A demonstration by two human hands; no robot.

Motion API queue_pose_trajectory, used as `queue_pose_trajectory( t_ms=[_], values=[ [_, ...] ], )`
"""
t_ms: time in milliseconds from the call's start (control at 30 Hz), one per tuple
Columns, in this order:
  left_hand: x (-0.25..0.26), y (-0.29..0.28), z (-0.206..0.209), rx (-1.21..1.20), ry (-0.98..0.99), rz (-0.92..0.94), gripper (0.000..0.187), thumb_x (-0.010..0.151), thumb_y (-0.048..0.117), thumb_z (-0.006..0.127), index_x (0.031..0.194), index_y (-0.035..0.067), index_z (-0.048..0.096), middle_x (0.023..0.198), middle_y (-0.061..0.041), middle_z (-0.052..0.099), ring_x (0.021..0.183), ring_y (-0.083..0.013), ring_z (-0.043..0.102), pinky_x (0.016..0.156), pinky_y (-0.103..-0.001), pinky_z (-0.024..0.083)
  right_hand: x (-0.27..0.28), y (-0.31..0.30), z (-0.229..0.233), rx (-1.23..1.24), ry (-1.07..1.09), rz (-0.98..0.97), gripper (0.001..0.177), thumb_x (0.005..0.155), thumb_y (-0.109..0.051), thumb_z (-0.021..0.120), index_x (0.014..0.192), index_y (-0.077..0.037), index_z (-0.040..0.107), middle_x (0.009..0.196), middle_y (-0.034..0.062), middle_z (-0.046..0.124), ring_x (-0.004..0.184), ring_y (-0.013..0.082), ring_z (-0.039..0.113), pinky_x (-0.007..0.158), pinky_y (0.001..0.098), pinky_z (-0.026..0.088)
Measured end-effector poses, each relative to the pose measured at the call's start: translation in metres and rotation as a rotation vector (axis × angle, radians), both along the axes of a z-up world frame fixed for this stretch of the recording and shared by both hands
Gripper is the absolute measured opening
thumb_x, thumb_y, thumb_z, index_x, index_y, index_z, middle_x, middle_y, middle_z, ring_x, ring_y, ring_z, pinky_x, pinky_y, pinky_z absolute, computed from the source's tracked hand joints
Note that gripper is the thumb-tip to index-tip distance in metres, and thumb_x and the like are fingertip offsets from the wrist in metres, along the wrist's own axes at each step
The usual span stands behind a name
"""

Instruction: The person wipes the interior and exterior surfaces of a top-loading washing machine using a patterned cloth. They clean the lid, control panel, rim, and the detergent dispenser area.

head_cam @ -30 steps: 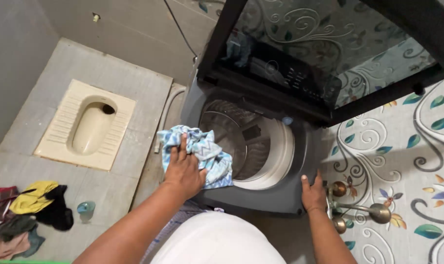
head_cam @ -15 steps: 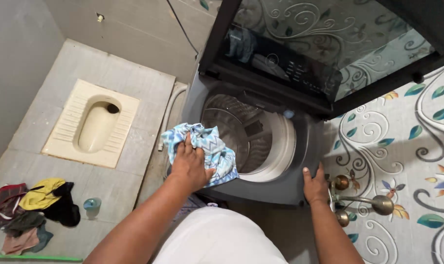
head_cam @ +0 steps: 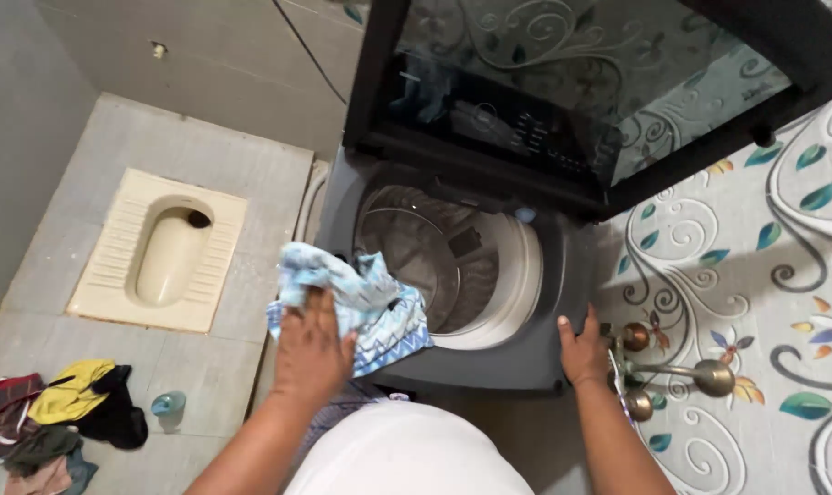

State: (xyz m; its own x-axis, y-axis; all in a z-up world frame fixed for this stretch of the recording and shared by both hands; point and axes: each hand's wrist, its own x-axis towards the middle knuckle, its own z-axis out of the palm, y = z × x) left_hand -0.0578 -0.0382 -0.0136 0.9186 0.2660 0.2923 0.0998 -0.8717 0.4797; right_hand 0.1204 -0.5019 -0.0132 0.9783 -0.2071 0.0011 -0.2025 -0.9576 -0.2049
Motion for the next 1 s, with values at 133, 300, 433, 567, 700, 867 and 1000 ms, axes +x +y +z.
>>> queue_pose_trajectory(
  t_ms=[133,300,433,567,700,867,1000],
  values=[
    [0.034,0.011,0.006,-0.036,0.142,0.039,0.082,0.087,0.039,0.070,0.147,-0.009,0.039,0.147,-0.034,0.045,0.112,-0.0487,0.058,0.097,-0.052,0.048,-0.001,-0.002,-0.003,0.017,0.014,-0.008,0.081,0.094,-0.057,0.058,0.161,-0.019,0.033,0.137,0.0296,0.060,0.121,0.0522,0.059,0.102,0.0554,0.046],
    [0.123,0.028,0.014,-0.109,0.203,0.193,0.101,0.081,0.039,0.077,0.154,-0.009,0.026,0.144,-0.032,0.048,0.108,-0.0462,0.062,0.087,-0.052,0.054,-0.006,0.005,0.005,0.025,0.088,-0.055,0.082,0.094,-0.056,0.058,0.163,-0.021,0.029,0.134,0.0294,0.061,0.120,0.0516,0.059,0.102,0.0554,0.046],
    [0.185,0.044,0.017,-0.208,0.382,0.276,0.112,0.077,0.039,0.082,0.156,-0.008,0.019,0.136,-0.028,0.055,0.112,-0.0438,0.063,0.090,-0.053,0.054,-0.009,0.010,0.010,0.052,0.032,-0.004,0.080,0.093,-0.053,0.060,0.160,-0.021,0.032,0.139,0.0269,0.059,0.124,0.0493,0.057,0.103,0.0538,0.045],
    [0.212,0.053,0.019,-0.266,0.368,0.322,0.111,0.073,0.045,0.087,0.155,-0.001,0.028,0.131,-0.023,0.063,0.116,-0.0410,0.064,0.097,-0.051,0.052,-0.010,0.009,0.009,0.106,0.011,0.010,0.078,0.092,-0.052,0.061,0.158,-0.018,0.035,0.142,0.0242,0.059,0.127,0.0460,0.056,0.106,0.0509,0.044],
    [0.228,0.078,0.018,-0.437,0.374,0.261,0.111,0.068,0.045,0.088,0.153,-0.002,0.033,0.134,-0.026,0.063,0.121,-0.0405,0.063,0.101,-0.047,0.051,-0.012,0.007,0.008,0.124,-0.045,0.080,0.078,0.093,-0.051,0.062,0.157,-0.014,0.035,0.143,0.0264,0.057,0.129,0.0464,0.056,0.107,0.0498,0.044],
    [0.234,0.101,-0.010,-0.692,0.316,0.098,0.110,0.065,0.042,0.084,0.154,-0.001,0.034,0.133,-0.025,0.064,0.124,-0.0377,0.063,0.103,-0.041,0.050,-0.011,0.006,0.008,0.057,0.015,0.016,0.080,0.094,-0.052,0.061,0.160,-0.016,0.033,0.141,0.0284,0.057,0.127,0.0489,0.056,0.106,0.0518,0.043],
    [0.212,0.111,-0.053,-0.650,0.327,-0.049,0.107,0.073,0.043,0.083,0.153,-0.007,0.031,0.141,-0.030,0.056,0.132,-0.0409,0.056,0.109,-0.041,0.045,-0.008,0.006,0.007,0.048,0.021,0.001,0.080,0.095,-0.053,0.059,0.160,-0.016,0.033,0.140,0.0291,0.058,0.124,0.0500,0.057,0.104,0.0532,0.044]
  ],
)
